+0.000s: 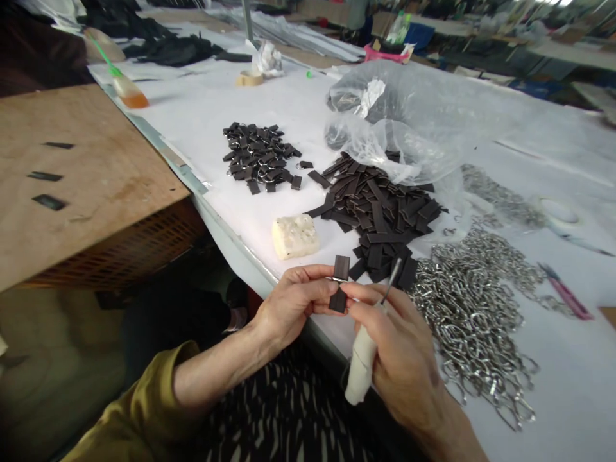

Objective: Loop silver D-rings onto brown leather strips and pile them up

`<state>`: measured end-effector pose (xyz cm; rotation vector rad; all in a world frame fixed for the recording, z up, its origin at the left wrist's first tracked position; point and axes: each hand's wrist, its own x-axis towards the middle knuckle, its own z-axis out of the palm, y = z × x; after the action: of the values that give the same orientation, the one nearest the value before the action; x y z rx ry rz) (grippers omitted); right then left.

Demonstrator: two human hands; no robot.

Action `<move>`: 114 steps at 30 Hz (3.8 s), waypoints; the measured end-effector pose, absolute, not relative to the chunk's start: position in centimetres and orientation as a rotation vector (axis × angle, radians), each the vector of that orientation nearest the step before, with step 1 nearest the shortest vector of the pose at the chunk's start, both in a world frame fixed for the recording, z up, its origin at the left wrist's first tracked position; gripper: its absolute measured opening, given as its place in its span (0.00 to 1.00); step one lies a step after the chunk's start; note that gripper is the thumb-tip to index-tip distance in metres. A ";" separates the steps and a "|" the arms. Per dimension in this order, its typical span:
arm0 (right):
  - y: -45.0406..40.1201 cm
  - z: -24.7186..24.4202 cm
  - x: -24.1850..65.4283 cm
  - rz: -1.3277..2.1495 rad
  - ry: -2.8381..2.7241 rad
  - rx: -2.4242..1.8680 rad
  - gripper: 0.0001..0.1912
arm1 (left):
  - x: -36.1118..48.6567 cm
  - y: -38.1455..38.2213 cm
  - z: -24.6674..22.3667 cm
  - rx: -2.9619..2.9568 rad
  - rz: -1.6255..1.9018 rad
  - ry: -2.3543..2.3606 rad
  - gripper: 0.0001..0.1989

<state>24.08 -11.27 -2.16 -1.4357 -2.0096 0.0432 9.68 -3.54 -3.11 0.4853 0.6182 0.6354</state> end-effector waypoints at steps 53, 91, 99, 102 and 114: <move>-8.3 0.9 22.8 0.584 -1.394 -1.761 0.09 | 8.7 -3.4 -2.8 1.085 0.719 0.763 0.14; -8.5 0.1 20.9 0.384 -1.386 -1.828 0.07 | 9.4 -3.5 -2.4 0.666 0.719 0.701 0.10; -8.4 0.2 20.9 0.383 -1.398 -1.818 0.07 | 9.2 -3.4 -2.5 0.702 0.721 0.723 0.10; -8.3 0.1 20.8 0.397 -1.392 -1.811 0.08 | 9.1 -3.4 -2.5 0.685 0.739 0.742 0.09; -8.7 2.0 22.1 0.418 -1.281 -1.921 0.07 | 8.0 -2.9 -3.0 0.607 0.717 0.713 0.08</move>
<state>22.09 -8.67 2.00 -1.9208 -1.2807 0.4182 7.99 -2.87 -3.03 0.6072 0.7132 0.7171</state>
